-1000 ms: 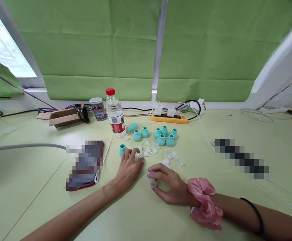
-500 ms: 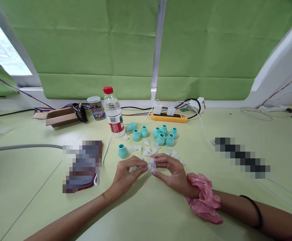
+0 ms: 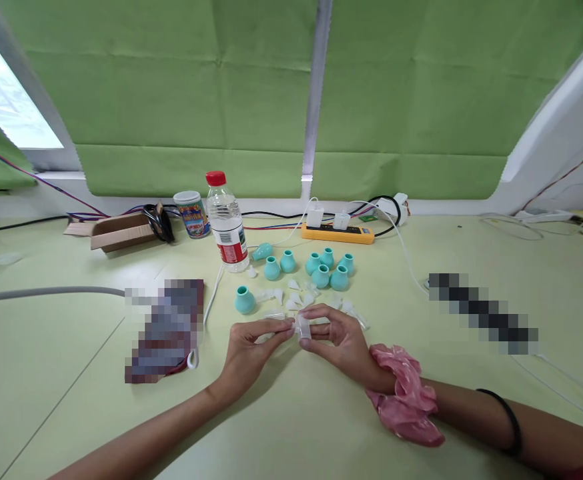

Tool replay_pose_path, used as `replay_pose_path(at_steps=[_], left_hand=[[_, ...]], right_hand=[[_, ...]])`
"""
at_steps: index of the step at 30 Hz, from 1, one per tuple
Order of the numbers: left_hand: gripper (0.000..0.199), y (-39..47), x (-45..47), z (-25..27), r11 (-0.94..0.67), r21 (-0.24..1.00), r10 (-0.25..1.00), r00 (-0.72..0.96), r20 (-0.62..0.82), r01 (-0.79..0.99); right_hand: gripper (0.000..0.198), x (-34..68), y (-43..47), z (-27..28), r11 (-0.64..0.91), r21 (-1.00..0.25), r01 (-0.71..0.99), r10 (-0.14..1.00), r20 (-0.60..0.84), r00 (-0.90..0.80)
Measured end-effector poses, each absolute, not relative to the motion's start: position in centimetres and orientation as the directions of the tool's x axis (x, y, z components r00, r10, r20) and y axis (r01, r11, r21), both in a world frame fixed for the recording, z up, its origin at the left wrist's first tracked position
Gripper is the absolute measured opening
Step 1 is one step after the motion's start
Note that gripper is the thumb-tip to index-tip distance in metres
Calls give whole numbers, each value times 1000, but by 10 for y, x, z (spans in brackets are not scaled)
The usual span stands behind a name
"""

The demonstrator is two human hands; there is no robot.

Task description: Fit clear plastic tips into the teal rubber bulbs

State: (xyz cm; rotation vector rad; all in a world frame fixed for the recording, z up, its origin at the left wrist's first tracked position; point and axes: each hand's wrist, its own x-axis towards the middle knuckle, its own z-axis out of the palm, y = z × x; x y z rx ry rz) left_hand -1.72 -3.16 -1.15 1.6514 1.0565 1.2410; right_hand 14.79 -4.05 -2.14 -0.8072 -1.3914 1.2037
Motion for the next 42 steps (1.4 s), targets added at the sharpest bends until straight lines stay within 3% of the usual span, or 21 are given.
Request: replay_pose_path(at_steps=[5,10,17,23,28,31,33,38,42], left_hand=[[12,-33,-17,-11,-499,835,865,196,462,232],[14,-34,-18,-12,-562,783,827,199,526,265],[19,-36,-16,-12,-573,785,815,266,515,236],[27,-42,-13,-12,-538,826,816,349,460,169],[25,-46,-16,-1,-340,939,879,373,296,56],[24,-46,-16,6,-158,983,940,290,180,-97],[26,-45,-15,8,-12,976,948,308,81,-219],[20,-45,-13,3,448,805,747,658,-98,-389],[22,-45,-13,-1,539,746,662,744,-89,-391]], right_hand=[[31,147,-39,-24,123,-968,-220,965,168,-200],[34,148,-38,-23,72,-982,-176,972,108,-210],[32,149,-38,-23,37,-973,-227,974,86,-211],[26,149,-36,-25,119,-947,-297,974,169,-149],[28,150,-37,-20,182,-952,-246,956,230,-184],[32,151,-40,-14,407,-909,-87,893,416,-170],[36,151,-42,-10,577,-816,39,809,563,-171],[45,151,-45,-5,801,-573,172,598,761,-252],[44,148,-47,-3,841,-511,175,541,797,-270]])
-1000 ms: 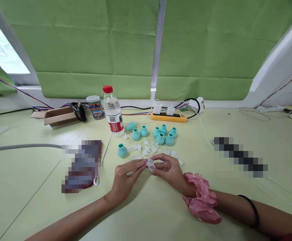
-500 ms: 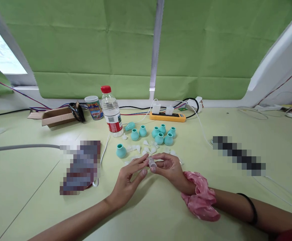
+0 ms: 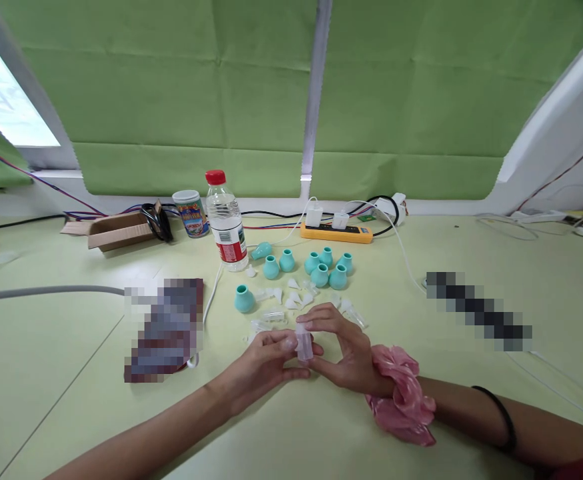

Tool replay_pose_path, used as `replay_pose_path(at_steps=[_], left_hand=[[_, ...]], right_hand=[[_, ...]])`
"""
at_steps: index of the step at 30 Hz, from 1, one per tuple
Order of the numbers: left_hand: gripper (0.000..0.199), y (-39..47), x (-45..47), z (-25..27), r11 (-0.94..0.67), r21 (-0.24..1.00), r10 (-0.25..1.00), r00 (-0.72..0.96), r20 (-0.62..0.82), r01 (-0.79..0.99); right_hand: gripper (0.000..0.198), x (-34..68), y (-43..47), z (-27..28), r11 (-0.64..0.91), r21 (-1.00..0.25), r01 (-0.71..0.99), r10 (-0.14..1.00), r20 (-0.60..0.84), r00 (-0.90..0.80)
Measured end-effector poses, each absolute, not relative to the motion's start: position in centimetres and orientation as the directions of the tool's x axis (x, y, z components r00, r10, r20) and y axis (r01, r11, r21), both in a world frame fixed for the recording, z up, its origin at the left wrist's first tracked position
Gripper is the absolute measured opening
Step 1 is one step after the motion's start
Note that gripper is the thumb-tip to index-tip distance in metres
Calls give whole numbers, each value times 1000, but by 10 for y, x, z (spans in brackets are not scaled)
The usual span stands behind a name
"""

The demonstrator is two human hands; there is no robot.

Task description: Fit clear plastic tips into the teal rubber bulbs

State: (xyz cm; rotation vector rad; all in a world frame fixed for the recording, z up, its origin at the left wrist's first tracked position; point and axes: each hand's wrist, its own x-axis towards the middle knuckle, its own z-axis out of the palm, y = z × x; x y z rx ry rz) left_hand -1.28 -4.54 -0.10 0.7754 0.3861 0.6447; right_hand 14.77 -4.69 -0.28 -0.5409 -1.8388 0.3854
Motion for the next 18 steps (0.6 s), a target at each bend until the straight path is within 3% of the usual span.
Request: replay_pose_path(at_steps=[12,18], left_hand=[[24,-50,-7,-5,558,704,677,732,-80,-439],[22,-47,-9,-2,521,746,711,694,-111,-415]], right_hand=[[40,147,-48,-4,812,-542,214,583,770,-261],[46,153,-45,-2,812,-529,246,583,747,-319]])
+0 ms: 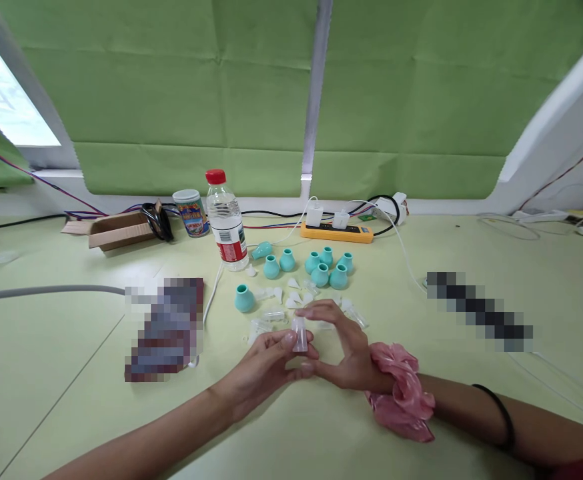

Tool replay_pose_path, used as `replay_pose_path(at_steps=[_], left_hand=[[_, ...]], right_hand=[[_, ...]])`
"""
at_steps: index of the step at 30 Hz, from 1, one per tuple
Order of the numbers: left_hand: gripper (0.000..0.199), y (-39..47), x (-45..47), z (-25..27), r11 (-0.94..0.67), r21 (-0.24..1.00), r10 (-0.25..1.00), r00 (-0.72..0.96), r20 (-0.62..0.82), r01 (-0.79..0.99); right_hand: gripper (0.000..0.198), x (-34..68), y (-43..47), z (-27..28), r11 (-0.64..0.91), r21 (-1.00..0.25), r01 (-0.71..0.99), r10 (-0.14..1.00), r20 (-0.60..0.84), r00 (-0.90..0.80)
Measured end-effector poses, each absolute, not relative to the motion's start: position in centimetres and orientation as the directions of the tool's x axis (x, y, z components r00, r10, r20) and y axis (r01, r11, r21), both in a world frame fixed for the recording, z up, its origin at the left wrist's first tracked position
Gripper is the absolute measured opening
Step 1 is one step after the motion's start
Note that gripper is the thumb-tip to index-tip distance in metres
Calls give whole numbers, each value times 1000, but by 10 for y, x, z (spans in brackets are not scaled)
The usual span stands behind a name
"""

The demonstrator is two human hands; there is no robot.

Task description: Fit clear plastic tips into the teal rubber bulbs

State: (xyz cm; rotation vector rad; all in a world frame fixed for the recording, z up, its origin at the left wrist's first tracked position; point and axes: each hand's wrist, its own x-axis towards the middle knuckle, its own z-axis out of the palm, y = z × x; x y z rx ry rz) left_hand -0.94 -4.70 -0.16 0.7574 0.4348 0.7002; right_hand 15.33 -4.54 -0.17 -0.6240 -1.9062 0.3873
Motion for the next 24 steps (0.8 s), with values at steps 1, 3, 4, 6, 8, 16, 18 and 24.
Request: replay_pose_path(at_steps=[1,3,4,6,8,16,18,24], left_hand=[[20,-45,-11,-1,510,756,729,673,-127,-410],[17,-42,-13,0,488,777,766,621,-164,-398],[15,-41,-14,0,478,787,781,599,-177,-390],[15,-40,-16,1,458,811,794,578,-190,-364],[16,-41,-17,3,424,848,797,575,-183,-318],[13,-41,-17,12,220,964,844,525,-113,-147],[14,-40,-16,11,180,976,855,511,-92,-124],[24,-43,-13,8,155,984,848,523,-86,-88]], right_hand=[[49,157,-42,0,809,-522,269,586,748,-312],[48,166,-31,6,788,-484,381,592,765,-254],[46,171,-23,10,758,-448,475,592,778,-211],[44,181,-7,14,623,-342,704,605,780,-157],[44,191,9,14,431,-216,876,654,744,-139],[23,205,35,-20,236,-34,971,777,607,-167],[26,205,36,-22,233,-62,970,776,614,-147],[27,207,38,-24,243,-146,959,789,605,-108]])
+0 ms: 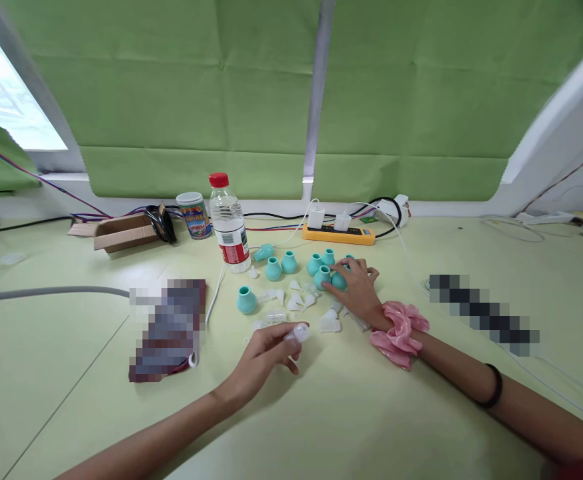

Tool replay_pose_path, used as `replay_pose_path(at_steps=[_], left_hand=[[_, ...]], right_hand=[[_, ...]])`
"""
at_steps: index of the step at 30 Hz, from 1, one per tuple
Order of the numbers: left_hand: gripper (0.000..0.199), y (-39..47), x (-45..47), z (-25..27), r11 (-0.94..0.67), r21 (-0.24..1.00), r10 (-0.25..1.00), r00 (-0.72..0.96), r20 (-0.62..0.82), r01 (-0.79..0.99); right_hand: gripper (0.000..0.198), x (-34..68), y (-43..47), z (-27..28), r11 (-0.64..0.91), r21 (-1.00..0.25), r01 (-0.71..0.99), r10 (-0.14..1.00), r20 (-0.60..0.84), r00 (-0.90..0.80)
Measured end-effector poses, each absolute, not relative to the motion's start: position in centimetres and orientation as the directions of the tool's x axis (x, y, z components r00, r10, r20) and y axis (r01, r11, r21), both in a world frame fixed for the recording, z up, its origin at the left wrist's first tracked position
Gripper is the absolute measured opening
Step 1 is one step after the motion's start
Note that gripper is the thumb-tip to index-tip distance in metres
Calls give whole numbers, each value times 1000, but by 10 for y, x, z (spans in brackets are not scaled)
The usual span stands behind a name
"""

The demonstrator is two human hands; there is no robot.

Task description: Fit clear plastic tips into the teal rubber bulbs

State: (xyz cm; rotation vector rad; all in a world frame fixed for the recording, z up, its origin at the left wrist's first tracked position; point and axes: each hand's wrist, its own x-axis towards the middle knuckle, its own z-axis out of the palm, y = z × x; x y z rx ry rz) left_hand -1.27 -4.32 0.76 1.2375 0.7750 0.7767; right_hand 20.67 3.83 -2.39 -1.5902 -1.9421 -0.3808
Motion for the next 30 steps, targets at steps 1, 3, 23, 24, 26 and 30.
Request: replay_pose_path(at_steps=[1,3,23,24,26,30], left_hand=[[28,-43,-12,7,154,984,851,517,-89,-85],[33,-43,-12,5,123,990,863,500,-72,-70],[21,-43,-17,9,-34,987,938,336,86,-157],[20,-42,-17,8,-28,986,932,353,85,-164],[20,-41,-17,7,-12,985,923,377,77,-170],[20,-40,-18,9,15,988,917,397,48,-155]], right_hand=[[25,207,38,-25,252,-167,953,780,618,-97],[21,206,37,-25,291,-200,935,743,663,-90],[29,166,-32,17,880,-149,451,411,717,-563],[27,165,-33,17,872,-151,466,423,713,-560],[23,164,-34,17,849,-141,509,450,697,-558],[17,164,-35,14,819,-85,568,461,687,-562]])
